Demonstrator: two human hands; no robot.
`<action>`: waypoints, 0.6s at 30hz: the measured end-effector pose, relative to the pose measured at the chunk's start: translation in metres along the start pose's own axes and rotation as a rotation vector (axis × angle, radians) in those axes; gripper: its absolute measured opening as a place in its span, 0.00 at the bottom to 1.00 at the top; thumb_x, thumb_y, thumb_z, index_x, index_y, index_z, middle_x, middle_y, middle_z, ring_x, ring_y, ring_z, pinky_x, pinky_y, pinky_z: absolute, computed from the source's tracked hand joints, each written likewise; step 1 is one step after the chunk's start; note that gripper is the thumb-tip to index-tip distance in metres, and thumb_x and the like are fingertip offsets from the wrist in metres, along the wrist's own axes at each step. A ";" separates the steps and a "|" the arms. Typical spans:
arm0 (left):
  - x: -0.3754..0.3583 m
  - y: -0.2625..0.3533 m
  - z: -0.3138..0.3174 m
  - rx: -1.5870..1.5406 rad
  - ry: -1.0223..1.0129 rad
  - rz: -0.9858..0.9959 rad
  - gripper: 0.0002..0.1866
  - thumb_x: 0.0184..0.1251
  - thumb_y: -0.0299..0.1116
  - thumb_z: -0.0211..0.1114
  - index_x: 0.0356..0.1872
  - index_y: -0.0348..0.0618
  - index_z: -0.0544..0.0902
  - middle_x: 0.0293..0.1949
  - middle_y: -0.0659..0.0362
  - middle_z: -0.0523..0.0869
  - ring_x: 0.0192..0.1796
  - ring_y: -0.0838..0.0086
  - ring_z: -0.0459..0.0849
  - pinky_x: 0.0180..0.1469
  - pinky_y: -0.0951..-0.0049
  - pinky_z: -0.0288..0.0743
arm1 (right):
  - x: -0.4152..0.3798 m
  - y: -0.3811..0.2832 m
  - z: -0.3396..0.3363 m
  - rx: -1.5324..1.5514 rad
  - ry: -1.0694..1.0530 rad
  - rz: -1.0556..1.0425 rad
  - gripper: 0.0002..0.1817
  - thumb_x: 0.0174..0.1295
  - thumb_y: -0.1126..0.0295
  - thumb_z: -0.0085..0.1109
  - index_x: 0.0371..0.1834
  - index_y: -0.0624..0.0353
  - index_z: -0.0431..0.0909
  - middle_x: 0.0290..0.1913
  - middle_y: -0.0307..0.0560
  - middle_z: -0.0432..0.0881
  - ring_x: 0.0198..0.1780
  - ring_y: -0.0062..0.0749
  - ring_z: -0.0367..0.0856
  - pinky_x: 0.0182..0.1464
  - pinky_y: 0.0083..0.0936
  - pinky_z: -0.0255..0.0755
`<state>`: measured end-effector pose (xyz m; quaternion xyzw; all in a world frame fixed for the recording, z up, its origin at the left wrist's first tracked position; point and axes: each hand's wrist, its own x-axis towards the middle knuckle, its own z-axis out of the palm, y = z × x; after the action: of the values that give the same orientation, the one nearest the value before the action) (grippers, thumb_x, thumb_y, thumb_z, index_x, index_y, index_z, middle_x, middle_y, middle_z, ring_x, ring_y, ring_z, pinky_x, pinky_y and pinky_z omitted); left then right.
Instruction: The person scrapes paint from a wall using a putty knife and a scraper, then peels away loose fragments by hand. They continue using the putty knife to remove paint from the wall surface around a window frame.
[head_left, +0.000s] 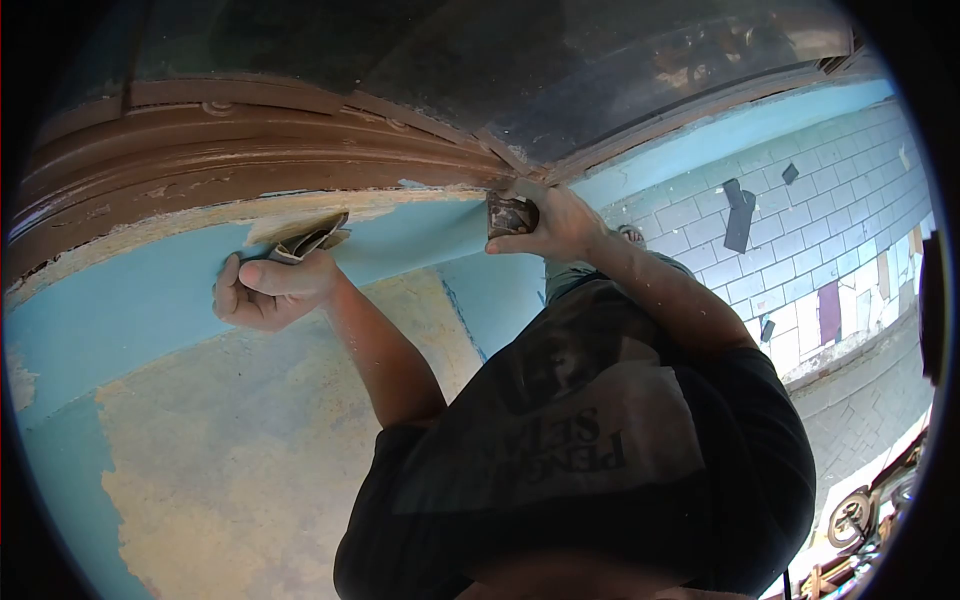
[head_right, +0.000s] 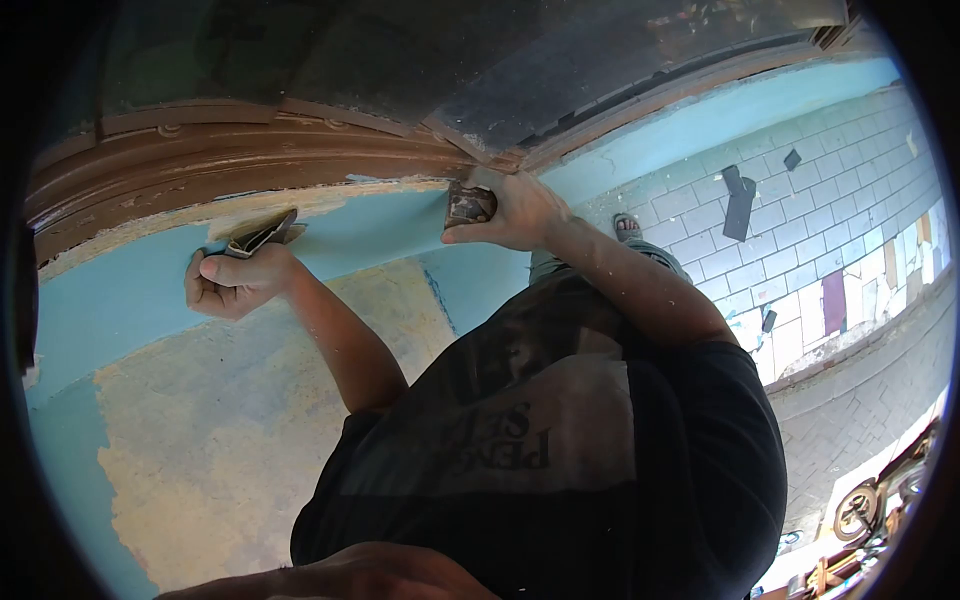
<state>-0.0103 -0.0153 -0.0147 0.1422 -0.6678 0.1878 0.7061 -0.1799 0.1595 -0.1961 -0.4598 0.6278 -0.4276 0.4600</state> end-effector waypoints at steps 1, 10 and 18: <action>0.000 -0.002 0.000 0.008 -0.012 0.013 0.21 0.80 0.49 0.58 0.39 0.38 0.78 0.34 0.59 0.76 0.34 0.73 0.75 0.37 0.73 0.66 | 0.001 0.003 0.003 -0.001 0.003 -0.002 0.46 0.45 0.31 0.79 0.58 0.56 0.79 0.42 0.57 0.89 0.47 0.52 0.90 0.52 0.43 0.81; -0.001 -0.003 0.000 -0.016 0.004 0.006 0.21 0.80 0.49 0.59 0.38 0.37 0.78 0.33 0.58 0.75 0.35 0.73 0.75 0.38 0.73 0.67 | 0.000 0.013 0.001 -0.070 0.057 -0.121 0.45 0.46 0.31 0.78 0.56 0.55 0.80 0.42 0.56 0.89 0.47 0.54 0.90 0.52 0.45 0.80; 0.002 -0.007 0.001 -0.031 0.015 0.046 0.20 0.80 0.47 0.61 0.37 0.36 0.78 0.32 0.59 0.78 0.32 0.76 0.78 0.33 0.77 0.70 | 0.004 0.020 0.009 -0.117 0.099 -0.135 0.45 0.45 0.31 0.78 0.58 0.54 0.79 0.42 0.57 0.89 0.49 0.55 0.89 0.54 0.46 0.80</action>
<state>-0.0080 -0.0215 -0.0124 0.1143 -0.6685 0.1946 0.7087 -0.1754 0.1592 -0.2179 -0.5054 0.6413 -0.4423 0.3710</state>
